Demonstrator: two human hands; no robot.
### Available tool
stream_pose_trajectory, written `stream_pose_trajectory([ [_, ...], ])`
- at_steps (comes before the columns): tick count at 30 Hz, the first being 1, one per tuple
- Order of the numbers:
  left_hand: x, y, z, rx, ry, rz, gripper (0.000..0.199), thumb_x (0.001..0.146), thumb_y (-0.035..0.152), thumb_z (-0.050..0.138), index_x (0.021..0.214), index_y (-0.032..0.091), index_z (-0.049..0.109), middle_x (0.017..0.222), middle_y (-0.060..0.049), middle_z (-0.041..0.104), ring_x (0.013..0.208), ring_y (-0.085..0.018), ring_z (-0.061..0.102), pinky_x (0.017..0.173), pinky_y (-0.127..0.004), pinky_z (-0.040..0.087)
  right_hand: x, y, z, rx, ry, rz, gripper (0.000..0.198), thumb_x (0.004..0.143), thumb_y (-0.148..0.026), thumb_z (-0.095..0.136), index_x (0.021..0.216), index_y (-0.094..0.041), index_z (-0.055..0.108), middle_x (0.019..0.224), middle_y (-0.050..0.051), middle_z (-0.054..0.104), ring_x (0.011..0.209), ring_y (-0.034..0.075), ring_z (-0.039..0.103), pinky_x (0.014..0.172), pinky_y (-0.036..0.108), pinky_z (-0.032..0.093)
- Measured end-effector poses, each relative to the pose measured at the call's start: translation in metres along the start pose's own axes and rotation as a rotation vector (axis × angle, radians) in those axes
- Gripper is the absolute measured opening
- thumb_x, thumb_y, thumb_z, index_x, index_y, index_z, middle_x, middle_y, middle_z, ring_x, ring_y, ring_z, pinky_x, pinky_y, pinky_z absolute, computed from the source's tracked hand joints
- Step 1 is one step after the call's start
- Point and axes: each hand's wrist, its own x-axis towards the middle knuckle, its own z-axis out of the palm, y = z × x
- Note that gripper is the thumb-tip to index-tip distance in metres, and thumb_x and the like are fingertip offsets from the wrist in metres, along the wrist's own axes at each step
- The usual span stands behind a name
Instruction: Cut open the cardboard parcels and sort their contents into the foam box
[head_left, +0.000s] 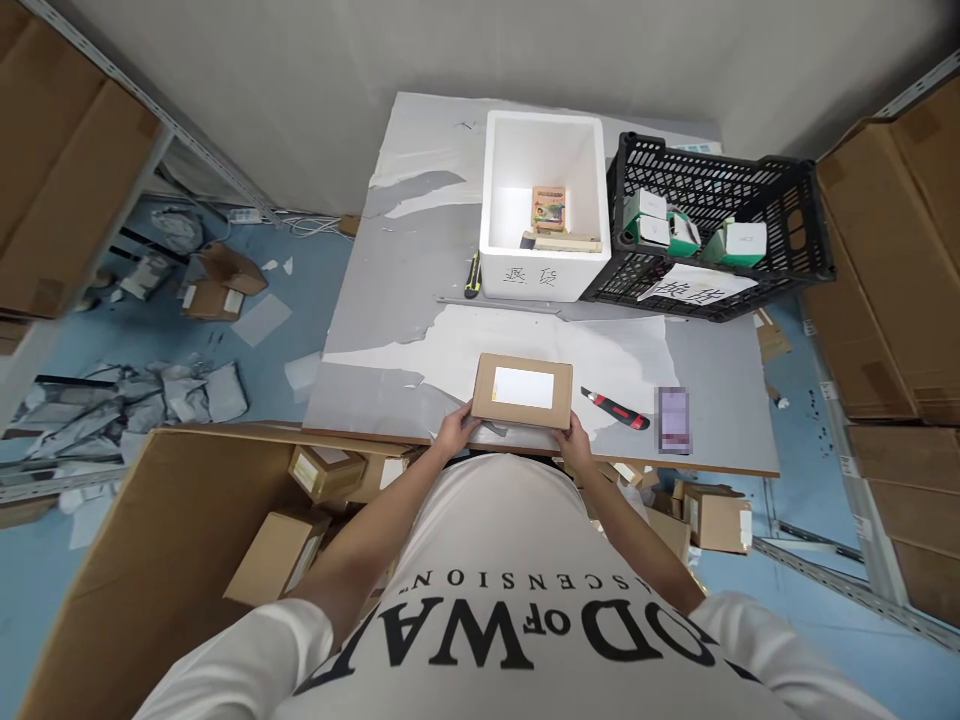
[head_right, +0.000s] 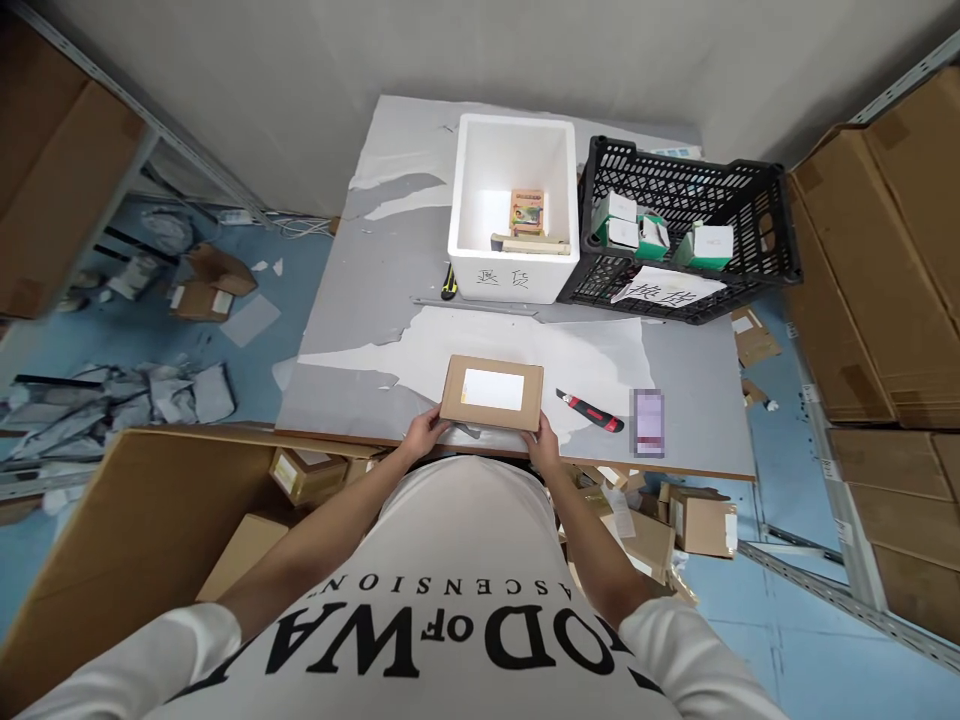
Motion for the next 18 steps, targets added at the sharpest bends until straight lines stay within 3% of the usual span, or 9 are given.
stream_pose_trajectory([
  [5, 0.001, 0.009, 0.000, 0.032, 0.008, 0.001, 0.060, 0.073, 0.050, 0.064, 0.124, 0.019, 0.061, 0.126, -0.008, 0.063, 0.122, -0.033, 0.053, 0.108, -0.051, 0.033, 0.004, -0.009, 0.000, -0.001, -0.016, -0.040, 0.063, 0.071, -0.036, 0.064, 0.131, -0.019, 0.050, 0.118, 0.011, 0.065, 0.103, 0.026, 0.062, 0.096, 0.048, 0.045],
  [10, -0.002, 0.027, -0.007, 0.210, 0.076, 0.101, 0.050, 0.082, 0.048, 0.056, 0.123, 0.019, 0.061, 0.119, -0.011, 0.063, 0.112, -0.029, 0.057, 0.097, -0.046, 0.046, 0.002, -0.033, -0.013, -0.039, -0.043, -0.072, 0.055, 0.078, -0.048, 0.058, 0.124, -0.017, 0.055, 0.117, 0.012, 0.064, 0.102, 0.025, 0.061, 0.093, 0.043, 0.047],
  [14, -0.002, 0.045, -0.011, 0.254, 0.098, 0.149, 0.051, 0.083, 0.044, 0.057, 0.128, 0.021, 0.056, 0.109, -0.009, 0.059, 0.105, -0.022, 0.058, 0.087, -0.036, 0.052, 0.002, -0.055, -0.022, -0.143, 0.014, -0.110, 0.055, 0.084, -0.057, 0.047, 0.122, -0.018, 0.058, 0.118, 0.014, 0.062, 0.098, 0.024, 0.060, 0.087, 0.039, 0.048],
  [18, 0.002, 0.055, -0.007, 0.221, 0.153, 0.109, 0.047, 0.084, 0.046, 0.056, 0.124, 0.021, 0.060, 0.100, -0.007, 0.056, 0.093, -0.019, 0.059, 0.079, -0.031, 0.053, 0.008, -0.069, -0.025, -0.243, 0.077, -0.122, 0.060, 0.085, -0.064, 0.041, 0.116, -0.018, 0.063, 0.106, 0.012, 0.066, 0.090, 0.023, 0.060, 0.083, 0.037, 0.047],
])
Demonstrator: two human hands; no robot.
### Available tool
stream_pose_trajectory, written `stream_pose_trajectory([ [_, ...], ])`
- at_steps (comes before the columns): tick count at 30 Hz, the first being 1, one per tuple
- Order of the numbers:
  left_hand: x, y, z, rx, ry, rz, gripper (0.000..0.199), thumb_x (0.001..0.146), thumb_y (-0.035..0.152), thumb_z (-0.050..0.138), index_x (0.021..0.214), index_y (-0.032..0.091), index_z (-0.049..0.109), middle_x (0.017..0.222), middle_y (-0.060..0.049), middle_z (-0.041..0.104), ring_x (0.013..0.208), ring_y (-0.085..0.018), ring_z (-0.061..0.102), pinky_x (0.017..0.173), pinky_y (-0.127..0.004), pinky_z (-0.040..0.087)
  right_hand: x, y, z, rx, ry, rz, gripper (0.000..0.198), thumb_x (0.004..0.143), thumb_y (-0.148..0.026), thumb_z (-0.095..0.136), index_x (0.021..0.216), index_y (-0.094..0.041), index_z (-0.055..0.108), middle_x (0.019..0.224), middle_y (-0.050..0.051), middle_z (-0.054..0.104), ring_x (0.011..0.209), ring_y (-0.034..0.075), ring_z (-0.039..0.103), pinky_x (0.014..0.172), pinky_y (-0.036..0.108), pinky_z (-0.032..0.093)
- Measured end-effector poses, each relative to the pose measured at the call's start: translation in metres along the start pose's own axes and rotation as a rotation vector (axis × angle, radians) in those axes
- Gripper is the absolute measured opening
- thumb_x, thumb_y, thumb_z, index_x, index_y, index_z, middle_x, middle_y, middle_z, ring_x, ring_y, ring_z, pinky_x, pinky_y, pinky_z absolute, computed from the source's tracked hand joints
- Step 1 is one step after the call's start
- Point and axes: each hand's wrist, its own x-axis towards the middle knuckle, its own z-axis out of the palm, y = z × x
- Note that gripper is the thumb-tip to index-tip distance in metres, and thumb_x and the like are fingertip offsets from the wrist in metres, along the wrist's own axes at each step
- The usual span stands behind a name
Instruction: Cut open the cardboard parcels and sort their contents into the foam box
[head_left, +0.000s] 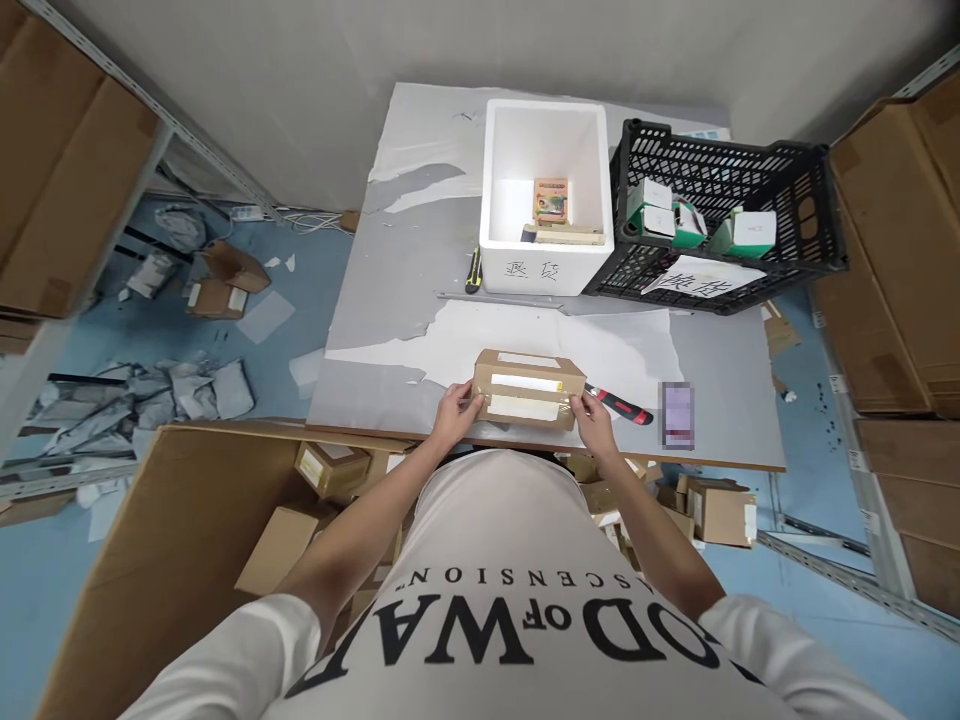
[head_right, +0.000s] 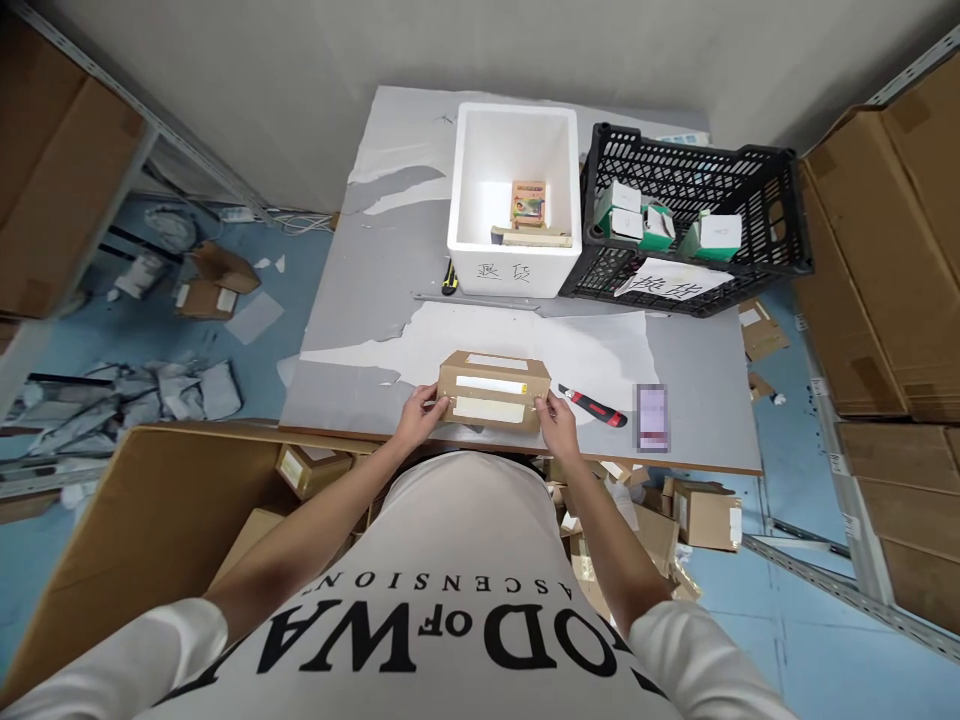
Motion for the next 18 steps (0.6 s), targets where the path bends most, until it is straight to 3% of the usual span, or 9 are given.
stream_pose_trajectory([
  [4, 0.006, 0.002, 0.009, -0.003, 0.075, -0.095, 0.046, 0.083, 0.049, 0.056, 0.116, 0.017, 0.065, 0.097, -0.008, 0.058, 0.084, -0.017, 0.060, 0.079, -0.032, 0.052, 0.009, -0.004, 0.002, -0.052, -0.002, 0.053, 0.062, 0.085, -0.068, 0.036, 0.104, -0.019, 0.069, 0.092, 0.008, 0.069, 0.085, 0.024, 0.061, 0.079, 0.035, 0.046],
  [11, 0.015, 0.002, 0.017, -0.022, 0.136, -0.153, 0.047, 0.081, 0.049, 0.059, 0.112, 0.014, 0.066, 0.101, -0.010, 0.061, 0.087, -0.018, 0.059, 0.086, -0.034, 0.048, 0.027, 0.003, 0.011, 0.068, -0.010, 0.145, 0.060, 0.082, -0.066, 0.045, 0.108, -0.017, 0.068, 0.103, 0.010, 0.071, 0.092, 0.024, 0.062, 0.082, 0.034, 0.046],
  [18, 0.023, -0.002, 0.021, -0.019, 0.168, -0.159, 0.045, 0.080, 0.046, 0.061, 0.111, 0.015, 0.066, 0.098, -0.009, 0.063, 0.084, -0.018, 0.058, 0.085, -0.034, 0.047, 0.038, 0.007, 0.013, 0.052, -0.032, 0.137, 0.065, 0.080, -0.068, 0.045, 0.110, -0.016, 0.067, 0.107, 0.011, 0.069, 0.093, 0.025, 0.061, 0.085, 0.036, 0.045],
])
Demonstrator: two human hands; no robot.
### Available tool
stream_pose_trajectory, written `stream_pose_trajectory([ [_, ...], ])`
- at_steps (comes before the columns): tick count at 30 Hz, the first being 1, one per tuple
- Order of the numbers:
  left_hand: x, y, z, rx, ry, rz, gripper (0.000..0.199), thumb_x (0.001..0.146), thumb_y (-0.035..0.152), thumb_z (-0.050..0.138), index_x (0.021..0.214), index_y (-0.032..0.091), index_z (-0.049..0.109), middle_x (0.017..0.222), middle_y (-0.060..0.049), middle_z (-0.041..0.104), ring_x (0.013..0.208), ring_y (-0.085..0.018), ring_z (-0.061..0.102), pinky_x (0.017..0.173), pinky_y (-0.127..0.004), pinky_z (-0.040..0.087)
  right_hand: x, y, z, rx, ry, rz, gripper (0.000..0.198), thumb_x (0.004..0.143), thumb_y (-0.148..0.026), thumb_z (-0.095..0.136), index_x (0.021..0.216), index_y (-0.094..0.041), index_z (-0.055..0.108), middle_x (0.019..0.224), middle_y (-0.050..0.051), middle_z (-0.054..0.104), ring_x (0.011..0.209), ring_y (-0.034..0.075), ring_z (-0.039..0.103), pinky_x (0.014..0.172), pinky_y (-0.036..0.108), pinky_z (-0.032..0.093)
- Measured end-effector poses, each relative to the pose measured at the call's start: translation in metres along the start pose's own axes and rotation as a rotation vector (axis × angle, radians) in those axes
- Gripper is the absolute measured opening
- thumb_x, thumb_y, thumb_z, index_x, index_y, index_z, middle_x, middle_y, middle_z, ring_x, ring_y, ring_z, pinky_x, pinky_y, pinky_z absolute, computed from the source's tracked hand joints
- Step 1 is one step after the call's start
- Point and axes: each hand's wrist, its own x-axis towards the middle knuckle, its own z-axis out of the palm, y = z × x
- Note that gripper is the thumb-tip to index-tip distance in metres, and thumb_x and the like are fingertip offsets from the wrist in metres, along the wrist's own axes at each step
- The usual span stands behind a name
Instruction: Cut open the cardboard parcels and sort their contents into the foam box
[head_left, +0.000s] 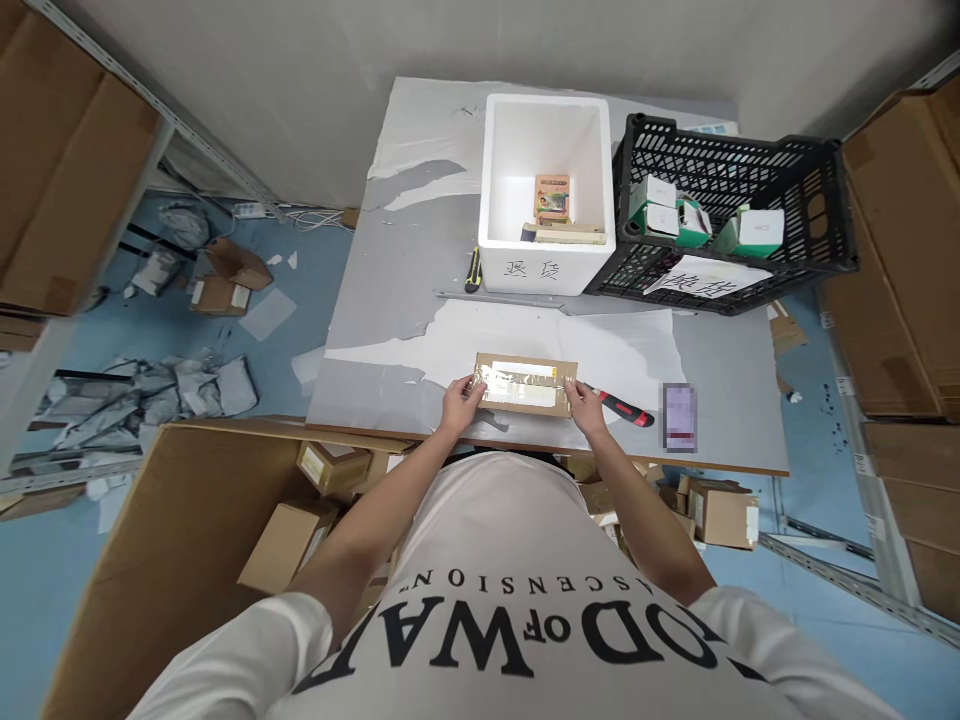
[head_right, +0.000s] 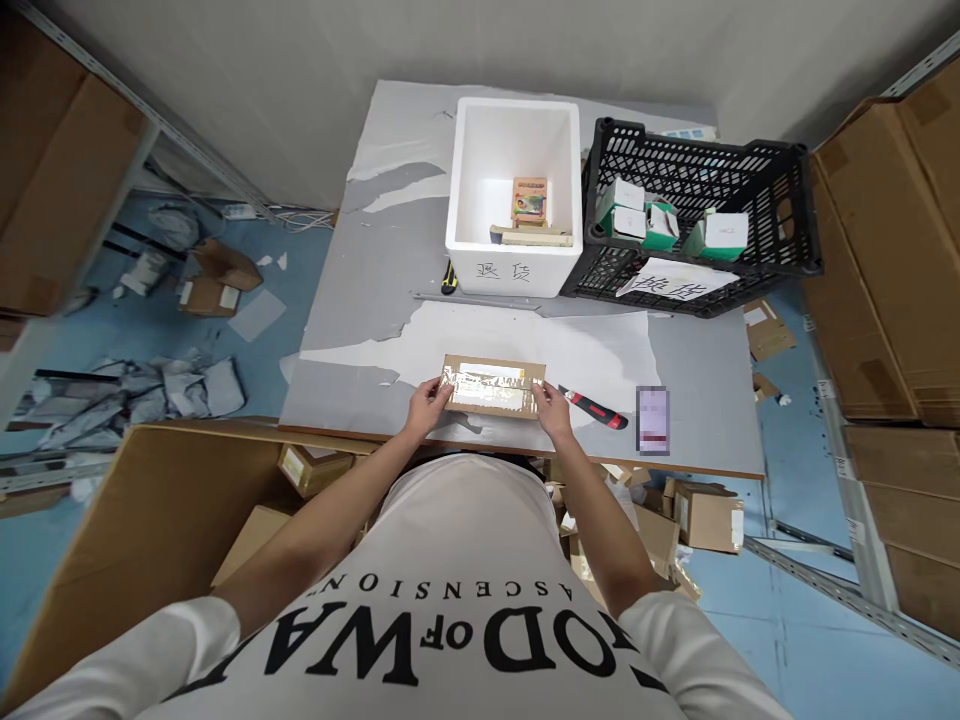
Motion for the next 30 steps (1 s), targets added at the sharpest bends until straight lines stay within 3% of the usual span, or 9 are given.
stream_pose_trajectory([
  [6, 0.001, -0.005, 0.003, -0.040, 0.010, -0.015, 0.047, 0.081, 0.048, 0.058, 0.112, 0.013, 0.065, 0.107, -0.013, 0.064, 0.097, -0.023, 0.059, 0.092, -0.038, 0.046, -0.001, 0.005, 0.000, 0.077, -0.025, -0.003, 0.063, 0.082, -0.068, 0.042, 0.110, -0.017, 0.067, 0.107, 0.010, 0.069, 0.097, 0.025, 0.061, 0.088, 0.038, 0.047],
  [11, 0.000, -0.028, -0.005, -0.269, -0.041, -0.071, 0.046, 0.089, 0.043, 0.042, 0.120, 0.015, 0.060, 0.126, -0.013, 0.060, 0.117, -0.025, 0.056, 0.099, -0.041, 0.044, -0.009, 0.034, -0.002, 0.267, 0.018, 0.038, 0.062, 0.088, -0.058, 0.034, 0.132, -0.018, 0.052, 0.123, 0.013, 0.061, 0.103, 0.023, 0.062, 0.090, 0.040, 0.050],
  [14, -0.005, -0.048, -0.013, -0.305, -0.101, -0.113, 0.051, 0.082, 0.038, 0.053, 0.127, 0.014, 0.056, 0.134, -0.013, 0.055, 0.124, -0.026, 0.052, 0.105, -0.043, 0.040, -0.019, 0.056, -0.003, 0.186, 0.029, -0.027, 0.060, 0.083, -0.043, 0.047, 0.139, -0.021, 0.045, 0.136, 0.014, 0.051, 0.117, 0.024, 0.056, 0.099, 0.043, 0.044],
  [17, -0.011, -0.060, -0.016, -0.256, -0.196, -0.065, 0.063, 0.070, 0.034, 0.067, 0.128, 0.014, 0.056, 0.137, -0.011, 0.054, 0.130, -0.028, 0.046, 0.113, -0.043, 0.030, -0.027, 0.069, 0.000, 0.086, -0.075, -0.124, 0.068, 0.075, -0.032, 0.057, 0.141, -0.026, 0.041, 0.144, 0.010, 0.044, 0.128, 0.025, 0.047, 0.103, 0.045, 0.040],
  [21, -0.017, -0.055, -0.012, -0.217, -0.303, 0.006, 0.051, 0.074, 0.040, 0.064, 0.119, 0.016, 0.063, 0.126, -0.008, 0.063, 0.125, -0.028, 0.051, 0.110, -0.045, 0.034, -0.029, 0.069, 0.011, 0.044, -0.135, -0.168, 0.054, 0.076, -0.033, 0.055, 0.129, -0.022, 0.055, 0.128, 0.009, 0.060, 0.115, 0.026, 0.056, 0.100, 0.045, 0.042],
  [25, -0.018, -0.046, -0.009, -0.135, -0.253, 0.020, 0.035, 0.080, 0.042, 0.057, 0.100, 0.018, 0.071, 0.108, -0.007, 0.071, 0.113, -0.028, 0.059, 0.103, -0.047, 0.041, -0.028, 0.061, 0.017, 0.002, -0.088, -0.116, 0.041, 0.078, -0.038, 0.050, 0.109, -0.016, 0.066, 0.108, 0.011, 0.070, 0.097, 0.026, 0.064, 0.092, 0.044, 0.047],
  [30, -0.018, -0.037, -0.012, -0.105, -0.229, 0.023, 0.034, 0.078, 0.044, 0.060, 0.097, 0.018, 0.072, 0.099, -0.006, 0.073, 0.106, -0.026, 0.063, 0.096, -0.042, 0.047, -0.027, 0.053, 0.012, -0.017, -0.074, -0.107, 0.041, 0.078, -0.043, 0.051, 0.103, -0.016, 0.067, 0.103, 0.010, 0.072, 0.095, 0.026, 0.064, 0.089, 0.042, 0.047],
])
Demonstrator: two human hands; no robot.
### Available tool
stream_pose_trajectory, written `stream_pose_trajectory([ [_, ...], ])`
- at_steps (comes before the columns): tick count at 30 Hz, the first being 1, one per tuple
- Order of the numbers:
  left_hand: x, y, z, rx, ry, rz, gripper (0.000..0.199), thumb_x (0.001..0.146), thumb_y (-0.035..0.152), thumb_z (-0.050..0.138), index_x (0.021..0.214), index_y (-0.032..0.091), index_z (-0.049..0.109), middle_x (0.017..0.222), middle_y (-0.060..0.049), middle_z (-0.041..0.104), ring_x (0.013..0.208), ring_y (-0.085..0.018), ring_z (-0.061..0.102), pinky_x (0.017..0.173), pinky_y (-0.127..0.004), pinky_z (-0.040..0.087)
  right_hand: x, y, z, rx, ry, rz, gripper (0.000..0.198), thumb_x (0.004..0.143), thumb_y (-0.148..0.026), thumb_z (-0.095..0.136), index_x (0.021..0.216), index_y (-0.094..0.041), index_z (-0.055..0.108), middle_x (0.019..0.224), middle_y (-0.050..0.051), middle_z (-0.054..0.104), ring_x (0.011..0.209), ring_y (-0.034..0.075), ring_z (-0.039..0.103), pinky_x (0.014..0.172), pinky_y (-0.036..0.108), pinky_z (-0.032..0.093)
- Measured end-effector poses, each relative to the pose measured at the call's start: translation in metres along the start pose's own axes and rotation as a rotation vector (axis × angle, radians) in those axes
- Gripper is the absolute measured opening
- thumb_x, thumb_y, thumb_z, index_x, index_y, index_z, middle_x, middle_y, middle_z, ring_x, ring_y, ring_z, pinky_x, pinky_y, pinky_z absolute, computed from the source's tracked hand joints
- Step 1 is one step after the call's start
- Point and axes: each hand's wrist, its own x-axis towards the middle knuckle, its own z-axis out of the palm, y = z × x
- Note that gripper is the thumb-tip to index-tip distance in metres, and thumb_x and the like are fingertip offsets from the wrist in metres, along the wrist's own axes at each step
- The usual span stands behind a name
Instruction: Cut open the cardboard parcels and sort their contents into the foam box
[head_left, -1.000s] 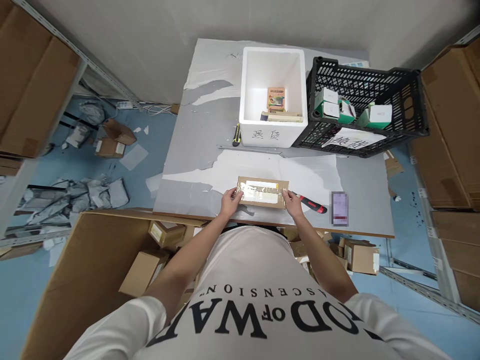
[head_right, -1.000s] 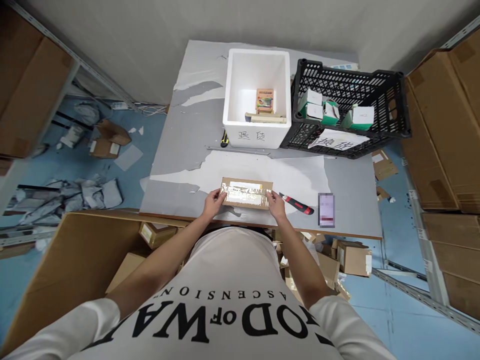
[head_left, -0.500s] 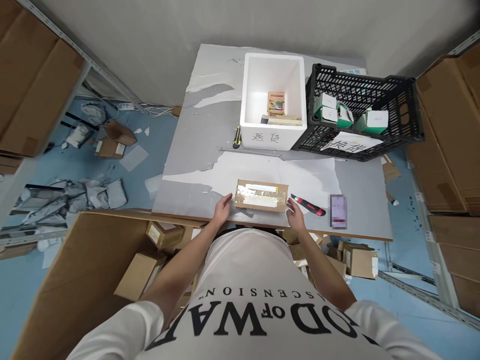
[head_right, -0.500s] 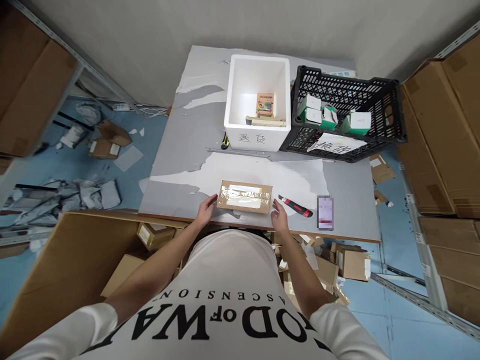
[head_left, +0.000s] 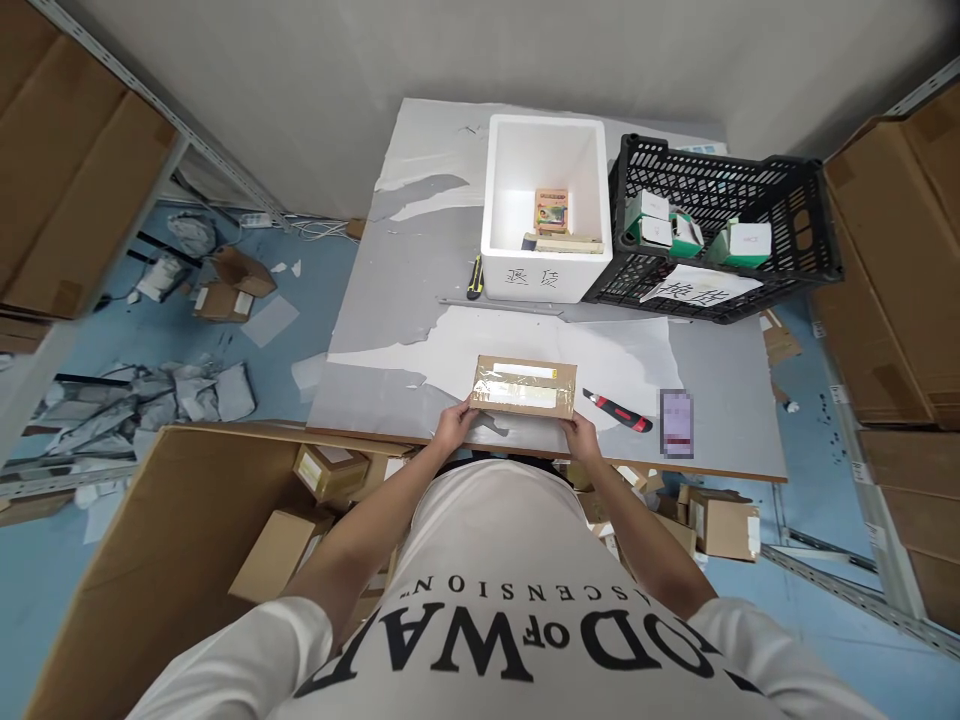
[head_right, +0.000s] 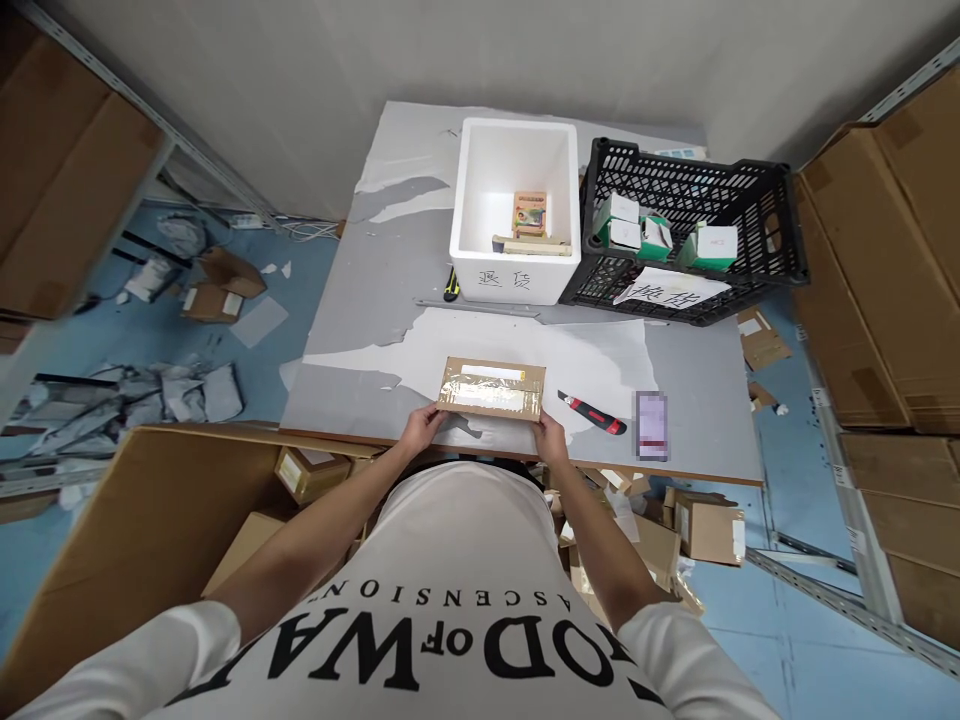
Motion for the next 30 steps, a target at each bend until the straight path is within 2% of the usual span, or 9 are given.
stream_pose_trajectory([
  [4, 0.008, 0.018, -0.004, -0.021, 0.062, 0.003, 0.049, 0.076, 0.048, 0.064, 0.113, 0.016, 0.067, 0.107, -0.007, 0.071, 0.107, -0.026, 0.062, 0.094, -0.038, 0.049, 0.007, -0.019, -0.010, -0.004, 0.014, 0.009, 0.048, 0.079, -0.052, 0.052, 0.105, -0.015, 0.068, 0.103, 0.010, 0.072, 0.094, 0.026, 0.064, 0.087, 0.040, 0.048],
  [8, 0.025, 0.041, -0.009, -0.105, 0.080, 0.075, 0.056, 0.077, 0.048, 0.064, 0.124, 0.018, 0.061, 0.119, -0.007, 0.067, 0.105, -0.023, 0.063, 0.093, -0.036, 0.049, 0.022, -0.047, -0.022, 0.024, 0.107, -0.068, 0.052, 0.081, -0.053, 0.051, 0.114, -0.015, 0.067, 0.115, 0.010, 0.069, 0.101, 0.026, 0.063, 0.091, 0.038, 0.046],
  [11, 0.037, 0.056, -0.010, -0.079, 0.134, 0.084, 0.052, 0.077, 0.044, 0.064, 0.121, 0.016, 0.063, 0.115, -0.009, 0.068, 0.100, -0.023, 0.064, 0.086, -0.035, 0.053, 0.034, -0.063, -0.029, -0.047, 0.186, -0.080, 0.048, 0.084, -0.052, 0.049, 0.107, -0.016, 0.071, 0.113, 0.010, 0.070, 0.102, 0.027, 0.064, 0.092, 0.038, 0.046],
  [14, 0.046, 0.062, -0.007, -0.002, 0.183, 0.076, 0.044, 0.079, 0.040, 0.062, 0.115, 0.016, 0.067, 0.109, -0.009, 0.069, 0.094, -0.021, 0.064, 0.083, -0.035, 0.053, 0.041, -0.067, -0.031, -0.140, 0.195, -0.059, 0.046, 0.085, -0.052, 0.046, 0.100, -0.019, 0.074, 0.101, 0.008, 0.074, 0.093, 0.027, 0.066, 0.087, 0.038, 0.047],
  [17, 0.052, 0.057, -0.001, 0.006, 0.158, 0.043, 0.040, 0.078, 0.038, 0.063, 0.113, 0.019, 0.068, 0.110, -0.008, 0.067, 0.092, -0.020, 0.063, 0.083, -0.034, 0.053, 0.044, -0.064, -0.029, -0.198, 0.184, -0.013, 0.045, 0.085, -0.052, 0.044, 0.093, -0.019, 0.075, 0.089, 0.007, 0.075, 0.083, 0.026, 0.066, 0.081, 0.037, 0.047],
  [20, 0.054, 0.045, 0.004, 0.001, 0.114, -0.003, 0.046, 0.072, 0.036, 0.069, 0.116, 0.020, 0.067, 0.114, -0.008, 0.065, 0.091, -0.020, 0.062, 0.080, -0.033, 0.053, 0.046, -0.056, -0.026, -0.244, 0.167, 0.024, 0.049, 0.084, -0.055, 0.043, 0.084, -0.018, 0.075, 0.078, 0.008, 0.074, 0.074, 0.025, 0.064, 0.074, 0.035, 0.047],
  [25, 0.049, 0.028, 0.007, 0.010, 0.081, -0.028, 0.052, 0.071, 0.036, 0.069, 0.120, 0.021, 0.064, 0.118, -0.009, 0.062, 0.091, -0.020, 0.061, 0.079, -0.033, 0.052, 0.050, -0.042, -0.018, -0.200, 0.159, 0.033, 0.064, 0.081, -0.068, 0.037, 0.081, -0.016, 0.073, 0.075, 0.009, 0.072, 0.069, 0.023, 0.061, 0.070, 0.034, 0.045],
  [30, 0.048, 0.027, 0.009, 0.011, 0.111, -0.053, 0.053, 0.071, 0.037, 0.069, 0.121, 0.020, 0.064, 0.116, -0.008, 0.064, 0.087, -0.019, 0.060, 0.079, -0.034, 0.052, 0.056, -0.035, -0.011, -0.194, 0.180, 0.067, 0.074, 0.077, -0.077, 0.033, 0.078, -0.015, 0.071, 0.074, 0.011, 0.071, 0.069, 0.023, 0.060, 0.071, 0.033, 0.045],
])
